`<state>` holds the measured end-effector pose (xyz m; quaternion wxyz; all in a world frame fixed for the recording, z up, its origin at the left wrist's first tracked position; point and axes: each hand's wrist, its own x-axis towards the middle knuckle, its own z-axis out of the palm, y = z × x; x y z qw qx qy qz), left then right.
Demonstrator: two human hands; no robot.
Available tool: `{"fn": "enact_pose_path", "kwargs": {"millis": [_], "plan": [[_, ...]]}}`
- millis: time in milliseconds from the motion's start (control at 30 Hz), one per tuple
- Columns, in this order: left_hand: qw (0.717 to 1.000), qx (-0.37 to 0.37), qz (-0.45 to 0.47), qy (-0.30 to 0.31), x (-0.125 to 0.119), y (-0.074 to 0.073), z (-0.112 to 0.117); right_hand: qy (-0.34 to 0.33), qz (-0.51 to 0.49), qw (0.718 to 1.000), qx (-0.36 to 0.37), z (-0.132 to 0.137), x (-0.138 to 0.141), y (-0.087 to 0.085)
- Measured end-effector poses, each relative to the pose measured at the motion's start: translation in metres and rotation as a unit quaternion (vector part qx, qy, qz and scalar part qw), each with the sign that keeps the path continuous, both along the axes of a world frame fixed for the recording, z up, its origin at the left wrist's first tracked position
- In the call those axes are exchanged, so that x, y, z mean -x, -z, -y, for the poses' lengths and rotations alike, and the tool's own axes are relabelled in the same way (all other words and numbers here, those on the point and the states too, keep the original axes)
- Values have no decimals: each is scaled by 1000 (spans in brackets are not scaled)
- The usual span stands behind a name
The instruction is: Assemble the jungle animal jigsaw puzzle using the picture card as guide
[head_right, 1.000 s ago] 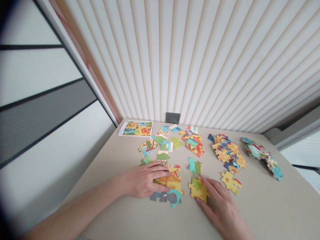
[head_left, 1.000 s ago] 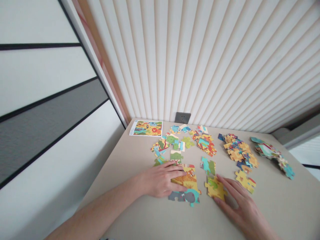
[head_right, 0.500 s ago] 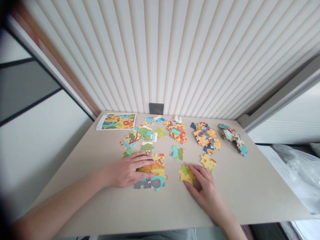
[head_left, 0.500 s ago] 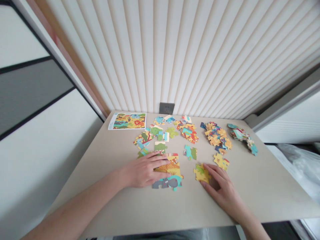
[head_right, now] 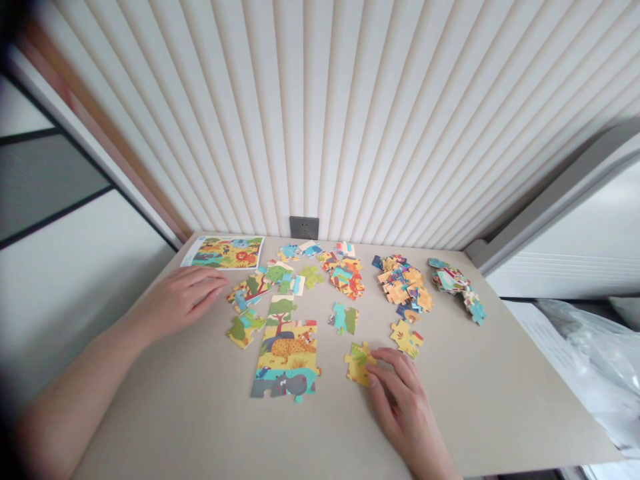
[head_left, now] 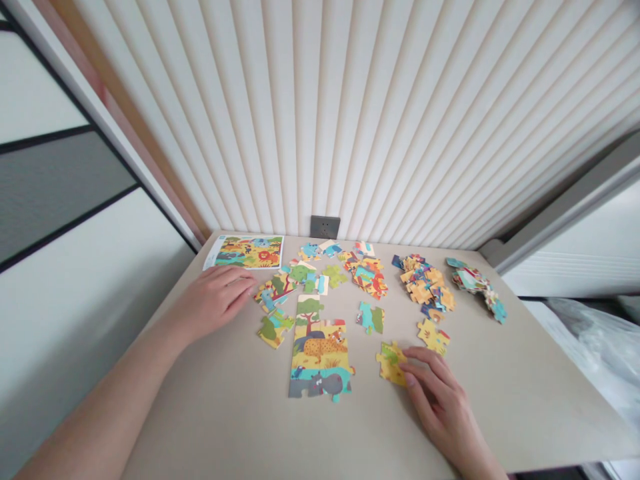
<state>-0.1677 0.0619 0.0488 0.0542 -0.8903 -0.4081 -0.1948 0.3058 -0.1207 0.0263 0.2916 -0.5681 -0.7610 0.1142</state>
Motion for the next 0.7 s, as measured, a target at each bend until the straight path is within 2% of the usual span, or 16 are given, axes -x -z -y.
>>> {"fn": "enact_pose_path", "kwargs": {"millis": [100,300,433,700], "plan": [[999,-6,13,-49,11,8,-7,-18,-23,1000,-12,-2,-2,-1],[996,7,4,-84,22,25,-14,-39,-50,998,-25,-4,-6,3],[996,6,12,-89,25,26,-16,-41,-61,997,-26,-5,-10,3],[997,10,9,-71,11,30,-10,-28,-44,998,-31,-4,-12,8]]}}
